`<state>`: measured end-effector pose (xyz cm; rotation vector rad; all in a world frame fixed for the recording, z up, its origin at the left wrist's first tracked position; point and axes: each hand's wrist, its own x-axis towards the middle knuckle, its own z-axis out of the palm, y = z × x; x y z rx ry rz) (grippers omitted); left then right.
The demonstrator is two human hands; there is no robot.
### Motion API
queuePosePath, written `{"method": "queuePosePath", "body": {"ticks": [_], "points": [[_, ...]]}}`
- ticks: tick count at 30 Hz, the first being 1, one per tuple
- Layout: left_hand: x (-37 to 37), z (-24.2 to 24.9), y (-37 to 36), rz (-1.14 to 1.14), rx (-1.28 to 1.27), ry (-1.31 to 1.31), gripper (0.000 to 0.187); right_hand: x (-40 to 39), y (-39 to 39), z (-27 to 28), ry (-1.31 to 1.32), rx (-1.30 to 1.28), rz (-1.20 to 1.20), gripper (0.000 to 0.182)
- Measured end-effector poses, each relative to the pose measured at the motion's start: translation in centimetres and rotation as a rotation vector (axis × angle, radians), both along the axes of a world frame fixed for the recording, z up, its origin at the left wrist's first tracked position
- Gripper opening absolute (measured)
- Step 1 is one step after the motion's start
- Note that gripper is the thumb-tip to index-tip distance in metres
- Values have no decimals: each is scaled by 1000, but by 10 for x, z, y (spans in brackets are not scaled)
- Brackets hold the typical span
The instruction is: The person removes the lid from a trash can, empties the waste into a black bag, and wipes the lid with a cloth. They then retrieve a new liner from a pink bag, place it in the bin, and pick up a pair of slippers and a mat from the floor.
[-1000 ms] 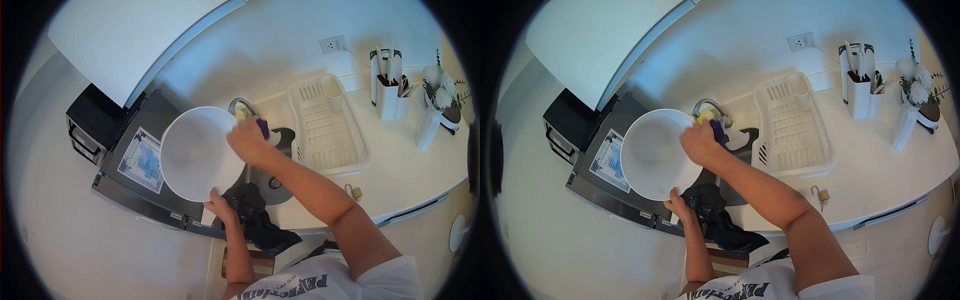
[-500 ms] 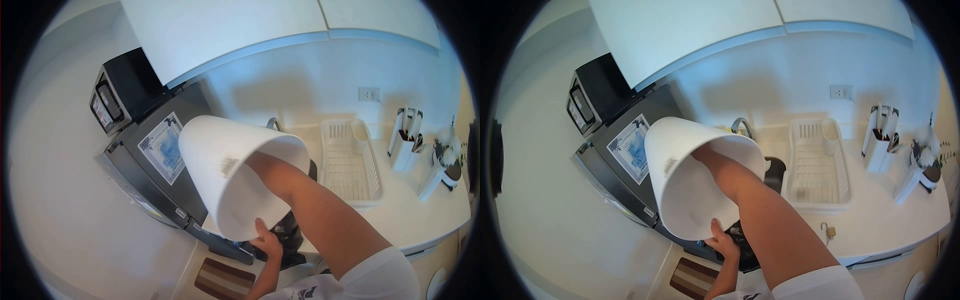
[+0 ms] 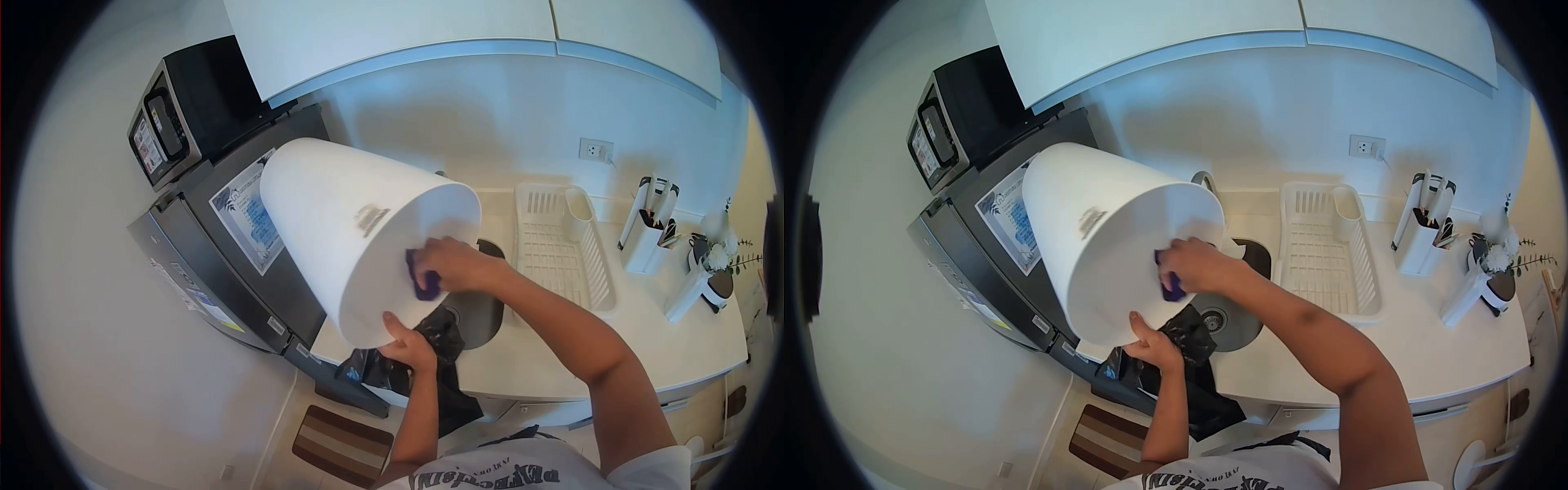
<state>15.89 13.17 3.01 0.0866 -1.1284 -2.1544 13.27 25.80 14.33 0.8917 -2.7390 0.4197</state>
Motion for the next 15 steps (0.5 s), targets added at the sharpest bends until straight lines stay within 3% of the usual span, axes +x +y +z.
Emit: {"method": "queuePosePath", "body": {"ticks": [3,5,7,9,11,15], "points": [[-15,-3,-4,6,-183,25,38,17,24,-43,41,-60,8,14],[-35,-16,-10,70,-257,76,38,25,32,-73,178,36,-121,15],[-45,-19,-19,188,-435,120,38,19,50,-113,78,16,-266,14],[-45,-15,-27,140,-387,127,37,23,51,-97,-2,0,-412,13],[-40,-10,-32,81,-351,97,36,36,47,-65,198,-386,-377,19],[-18,8,-28,130,-423,119,36,19,-7,19,520,-519,-184,19]]}}
